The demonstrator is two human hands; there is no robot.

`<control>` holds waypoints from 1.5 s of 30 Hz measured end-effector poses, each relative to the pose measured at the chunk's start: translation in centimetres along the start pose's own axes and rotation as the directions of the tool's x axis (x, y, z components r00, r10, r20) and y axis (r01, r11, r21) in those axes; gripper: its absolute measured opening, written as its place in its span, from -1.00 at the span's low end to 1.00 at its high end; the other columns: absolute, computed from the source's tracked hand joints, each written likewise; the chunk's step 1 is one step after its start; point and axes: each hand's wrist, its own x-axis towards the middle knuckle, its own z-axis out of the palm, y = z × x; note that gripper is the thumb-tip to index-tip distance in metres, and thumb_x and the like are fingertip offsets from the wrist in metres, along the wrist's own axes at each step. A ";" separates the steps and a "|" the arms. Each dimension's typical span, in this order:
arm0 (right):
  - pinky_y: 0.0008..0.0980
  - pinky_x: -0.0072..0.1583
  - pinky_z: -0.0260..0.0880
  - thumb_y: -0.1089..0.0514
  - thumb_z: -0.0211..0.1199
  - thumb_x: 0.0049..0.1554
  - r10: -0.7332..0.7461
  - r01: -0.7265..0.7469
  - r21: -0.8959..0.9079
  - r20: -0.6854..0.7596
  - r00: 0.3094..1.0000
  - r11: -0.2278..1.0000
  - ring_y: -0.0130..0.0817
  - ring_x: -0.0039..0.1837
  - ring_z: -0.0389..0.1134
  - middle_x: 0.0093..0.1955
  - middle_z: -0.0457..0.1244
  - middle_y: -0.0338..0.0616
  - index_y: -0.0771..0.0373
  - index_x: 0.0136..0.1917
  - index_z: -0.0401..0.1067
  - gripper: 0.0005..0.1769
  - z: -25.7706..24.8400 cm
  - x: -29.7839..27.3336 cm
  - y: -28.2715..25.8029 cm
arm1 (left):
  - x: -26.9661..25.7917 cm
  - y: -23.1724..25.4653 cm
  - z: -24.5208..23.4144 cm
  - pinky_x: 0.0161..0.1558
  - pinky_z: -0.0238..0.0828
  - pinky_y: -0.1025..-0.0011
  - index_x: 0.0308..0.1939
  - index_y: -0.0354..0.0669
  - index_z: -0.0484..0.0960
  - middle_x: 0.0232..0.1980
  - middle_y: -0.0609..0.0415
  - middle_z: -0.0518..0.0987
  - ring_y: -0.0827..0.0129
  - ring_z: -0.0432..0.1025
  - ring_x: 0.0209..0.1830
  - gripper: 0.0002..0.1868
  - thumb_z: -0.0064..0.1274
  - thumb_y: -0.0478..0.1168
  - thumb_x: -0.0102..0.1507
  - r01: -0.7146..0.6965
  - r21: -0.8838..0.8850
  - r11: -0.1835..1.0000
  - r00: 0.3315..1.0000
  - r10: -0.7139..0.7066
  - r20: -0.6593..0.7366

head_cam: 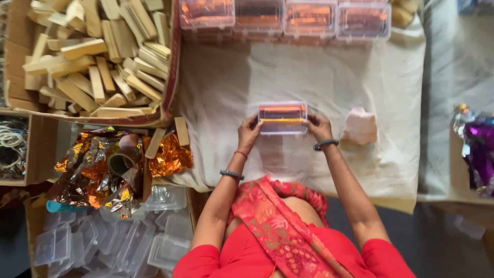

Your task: The person wipes a clear plastic container with a cloth, then places two orange foil-wrapped bars inside and closes the lid. They then wipe a wooden block with the cloth and wrap it in a sheet of orange foil.

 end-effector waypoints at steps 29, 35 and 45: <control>-0.40 0.11 0.48 -0.05 0.43 0.15 -0.145 0.078 -0.244 -0.270 0.952 0.967 -0.40 0.03 0.48 0.01 0.42 -0.12 0.32 0.11 0.55 -0.58 2.2 -6.0 -4.4 | -3.8 4.9 -1.6 0.18 0.43 0.21 0.49 0.11 0.37 0.49 -0.02 0.36 0.05 0.37 0.34 -0.30 0.21 0.00 0.27 -0.450 0.524 0.723 0.892 0.336 0.302; -0.39 0.13 0.48 -0.06 0.42 0.15 -0.169 0.099 -0.256 -0.267 0.949 0.962 -0.39 0.05 0.48 0.03 0.41 -0.12 0.31 0.12 0.54 -0.56 2.2 -6.0 -4.2 | -3.7 4.5 -1.7 0.09 0.51 0.25 0.48 0.21 0.39 0.49 0.08 0.38 0.13 0.43 0.26 -0.30 0.23 0.05 0.26 -0.454 0.605 0.654 0.891 0.333 0.308; -0.41 0.16 0.46 -0.03 0.40 0.18 -0.138 0.090 -0.233 -0.196 0.971 0.968 -0.39 0.10 0.44 0.09 0.38 -0.15 0.30 0.21 0.51 -0.55 0.9 -6.1 -4.1 | -3.7 4.6 -1.6 0.05 0.53 0.27 0.50 0.23 0.35 0.48 0.09 0.40 0.17 0.45 0.20 -0.20 0.29 0.07 0.19 -0.469 0.610 0.639 0.883 0.341 0.321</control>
